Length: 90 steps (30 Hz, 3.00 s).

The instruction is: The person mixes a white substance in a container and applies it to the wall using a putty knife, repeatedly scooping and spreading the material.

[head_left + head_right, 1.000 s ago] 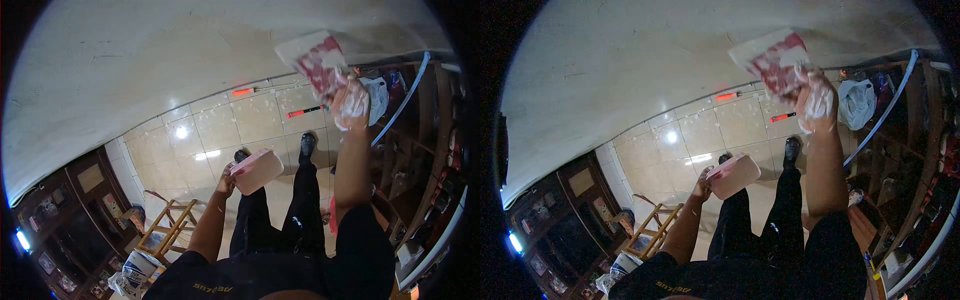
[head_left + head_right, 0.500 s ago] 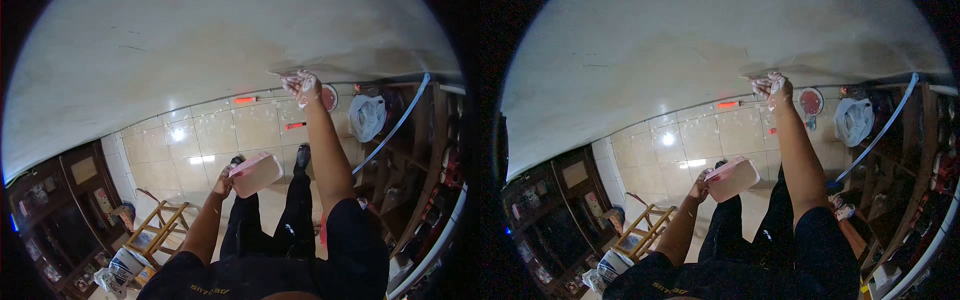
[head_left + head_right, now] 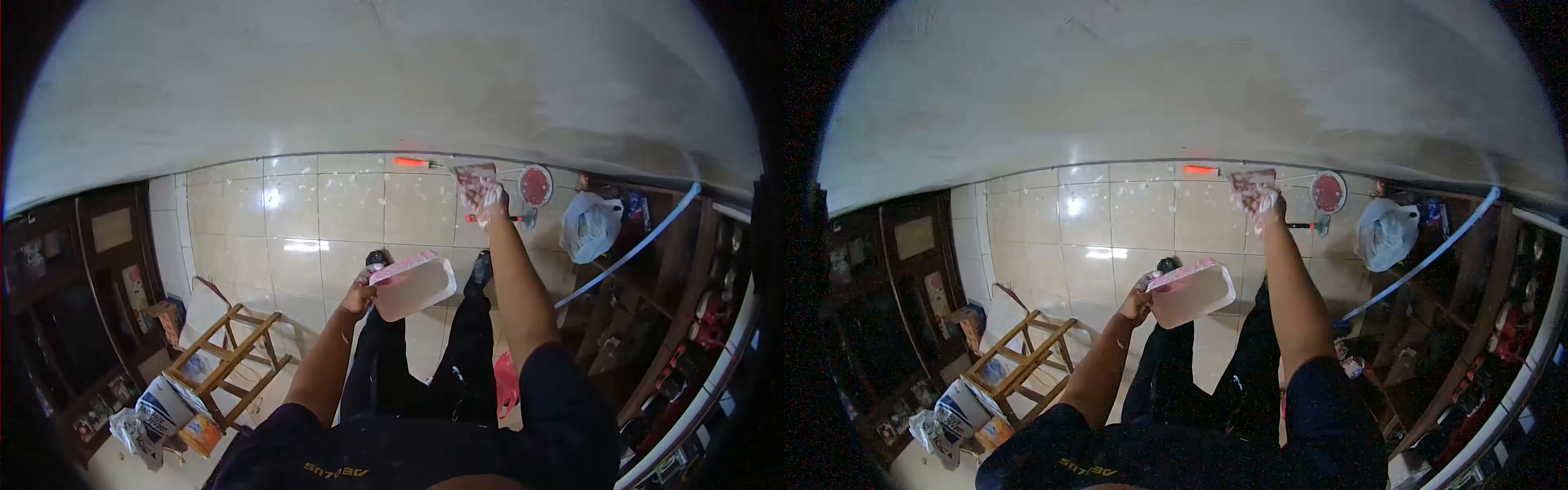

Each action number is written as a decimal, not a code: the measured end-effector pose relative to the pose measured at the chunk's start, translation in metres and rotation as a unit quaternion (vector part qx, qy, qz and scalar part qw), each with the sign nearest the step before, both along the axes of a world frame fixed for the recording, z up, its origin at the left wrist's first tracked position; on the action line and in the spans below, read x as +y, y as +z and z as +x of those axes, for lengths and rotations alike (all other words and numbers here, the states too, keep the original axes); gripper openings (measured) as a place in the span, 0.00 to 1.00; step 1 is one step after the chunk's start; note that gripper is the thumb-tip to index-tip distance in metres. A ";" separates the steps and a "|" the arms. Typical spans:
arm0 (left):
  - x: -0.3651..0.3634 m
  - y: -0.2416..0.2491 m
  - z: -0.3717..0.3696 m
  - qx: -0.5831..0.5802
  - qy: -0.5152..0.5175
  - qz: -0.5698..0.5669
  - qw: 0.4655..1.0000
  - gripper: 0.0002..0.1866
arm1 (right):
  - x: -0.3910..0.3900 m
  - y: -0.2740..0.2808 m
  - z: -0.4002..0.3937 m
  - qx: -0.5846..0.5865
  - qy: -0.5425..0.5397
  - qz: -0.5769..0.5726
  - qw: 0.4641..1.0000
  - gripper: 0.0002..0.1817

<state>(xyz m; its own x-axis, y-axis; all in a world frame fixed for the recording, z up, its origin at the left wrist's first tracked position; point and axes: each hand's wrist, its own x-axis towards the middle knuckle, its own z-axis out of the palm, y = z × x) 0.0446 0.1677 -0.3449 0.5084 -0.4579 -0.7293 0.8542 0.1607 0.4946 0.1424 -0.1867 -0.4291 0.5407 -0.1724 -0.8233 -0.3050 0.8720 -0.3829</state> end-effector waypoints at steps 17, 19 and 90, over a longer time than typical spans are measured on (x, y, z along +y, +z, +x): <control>0.051 -0.004 0.028 -0.007 0.096 -0.002 0.995 0.32 | 0.021 0.160 -0.063 -0.187 0.167 -0.075 0.965 0.15; 0.063 -0.001 0.029 -0.026 0.094 -0.009 0.995 0.32 | 0.088 0.192 -0.060 -0.106 0.065 -0.091 0.988 0.13; 0.398 0.296 0.114 -0.108 0.165 -0.124 0.973 0.28 | 0.491 0.418 0.008 -0.153 0.444 -0.143 0.871 0.20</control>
